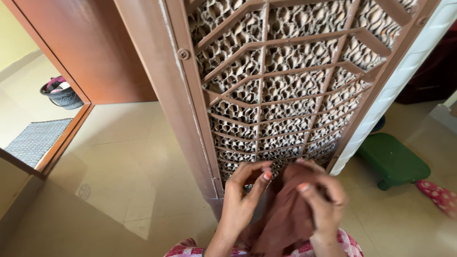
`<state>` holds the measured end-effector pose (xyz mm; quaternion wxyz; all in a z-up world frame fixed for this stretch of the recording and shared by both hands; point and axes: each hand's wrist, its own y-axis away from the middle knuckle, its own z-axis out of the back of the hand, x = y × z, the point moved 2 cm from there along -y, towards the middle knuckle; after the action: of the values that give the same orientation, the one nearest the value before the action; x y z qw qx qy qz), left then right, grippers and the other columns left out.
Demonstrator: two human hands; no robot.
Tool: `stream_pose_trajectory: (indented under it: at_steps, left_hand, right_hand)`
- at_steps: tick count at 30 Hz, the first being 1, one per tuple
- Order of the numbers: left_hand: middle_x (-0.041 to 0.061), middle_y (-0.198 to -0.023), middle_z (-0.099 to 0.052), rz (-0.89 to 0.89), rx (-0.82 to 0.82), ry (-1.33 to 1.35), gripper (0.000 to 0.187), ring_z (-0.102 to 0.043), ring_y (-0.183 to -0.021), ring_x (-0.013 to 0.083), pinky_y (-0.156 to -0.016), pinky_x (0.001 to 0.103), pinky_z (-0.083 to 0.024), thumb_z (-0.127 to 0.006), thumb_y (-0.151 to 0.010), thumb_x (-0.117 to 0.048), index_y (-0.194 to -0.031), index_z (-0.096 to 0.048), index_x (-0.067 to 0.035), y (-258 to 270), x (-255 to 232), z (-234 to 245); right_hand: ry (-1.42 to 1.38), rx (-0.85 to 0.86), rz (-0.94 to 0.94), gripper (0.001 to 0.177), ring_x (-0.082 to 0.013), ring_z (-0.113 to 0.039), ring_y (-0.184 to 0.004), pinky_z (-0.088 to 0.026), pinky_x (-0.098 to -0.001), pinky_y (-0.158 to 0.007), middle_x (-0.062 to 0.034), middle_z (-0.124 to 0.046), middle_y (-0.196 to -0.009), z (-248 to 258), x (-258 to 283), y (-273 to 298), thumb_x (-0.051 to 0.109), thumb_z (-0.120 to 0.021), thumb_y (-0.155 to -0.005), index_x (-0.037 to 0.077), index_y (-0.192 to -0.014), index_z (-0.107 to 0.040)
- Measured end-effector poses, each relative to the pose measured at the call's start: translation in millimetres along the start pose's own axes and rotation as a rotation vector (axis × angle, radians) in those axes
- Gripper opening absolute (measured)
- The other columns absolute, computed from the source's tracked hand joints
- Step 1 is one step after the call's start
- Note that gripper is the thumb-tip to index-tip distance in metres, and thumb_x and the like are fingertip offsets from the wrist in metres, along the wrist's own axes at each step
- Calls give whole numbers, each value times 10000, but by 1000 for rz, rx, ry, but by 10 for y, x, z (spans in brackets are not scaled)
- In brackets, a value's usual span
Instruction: The person wipes the honeycomb cooling pads of an air cooler with a brown cloth. They systematically clean the surface by moving the cloth across the grid, focusing on different sections throughout the clip.
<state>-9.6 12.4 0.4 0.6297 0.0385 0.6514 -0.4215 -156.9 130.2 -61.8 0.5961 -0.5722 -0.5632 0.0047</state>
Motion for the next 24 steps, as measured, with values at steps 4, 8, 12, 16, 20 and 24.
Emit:
stream_pose_trajectory:
  at_steps: [4,8,12,16,20,24]
  left_hand:
    - [88,-1036,-735,-162,-191,-127,177,-729,-942,200,-845,316,-571,-711,-935,-68,-1102,-750,-24,105,94,122]
    - [61,-1094,-706,-379,-442,-393,230,-677,-1060,224,-956,358,-536,-762,-888,-45,-1114,-735,-76,93,118,348]
    - [192,-1414,-451,-579,-699,-645,583,-442,-1365,393,-1196,517,-375,-819,-884,-137,-1380,-535,-17,-122,126,503]
    - [263,-1574,-270,-563,-708,-598,830,-290,-1495,494,-1229,591,-296,-830,-880,-199,-1516,-341,15,-329,299,519]
    - [246,-1592,-289,-584,-692,-614,788,-276,-1523,499,-1244,606,-297,-804,-895,-180,-1527,-364,-11,-330,480,571]
    - [201,-1583,-340,-585,-685,-567,663,-313,-1516,475,-1227,580,-325,-812,-885,-203,-1454,-496,-78,-314,621,620]
  right_hand:
    - [-316,-236,-216,353,-303,-638,-1155,-480,-466,-1008,-195,-690,-1357,-86,129,-216,45,-695,-948,-44,-1279,-611]
    - [133,-113,90,568,-239,-488,-1288,-389,-370,-1111,-118,-469,-1451,-341,343,-451,44,-634,-916,-17,-1463,-493]
    - [643,-46,524,272,-260,-461,-1461,-369,-354,-1185,-161,-485,-1510,-799,345,-747,26,-660,-1048,23,-1316,-616]
    - [815,-60,836,140,-280,-443,-1350,-398,-418,-1130,-67,-604,-1269,-1128,136,-902,40,-772,-933,121,-1047,-776]
    - [897,-13,863,128,-278,-475,-1286,-453,-388,-1071,6,-668,-1118,-1264,44,-897,61,-769,-908,144,-994,-814]
    - [968,-63,907,140,-297,-456,-1270,-415,-414,-1080,2,-684,-1169,-1437,77,-912,115,-761,-875,169,-994,-812]
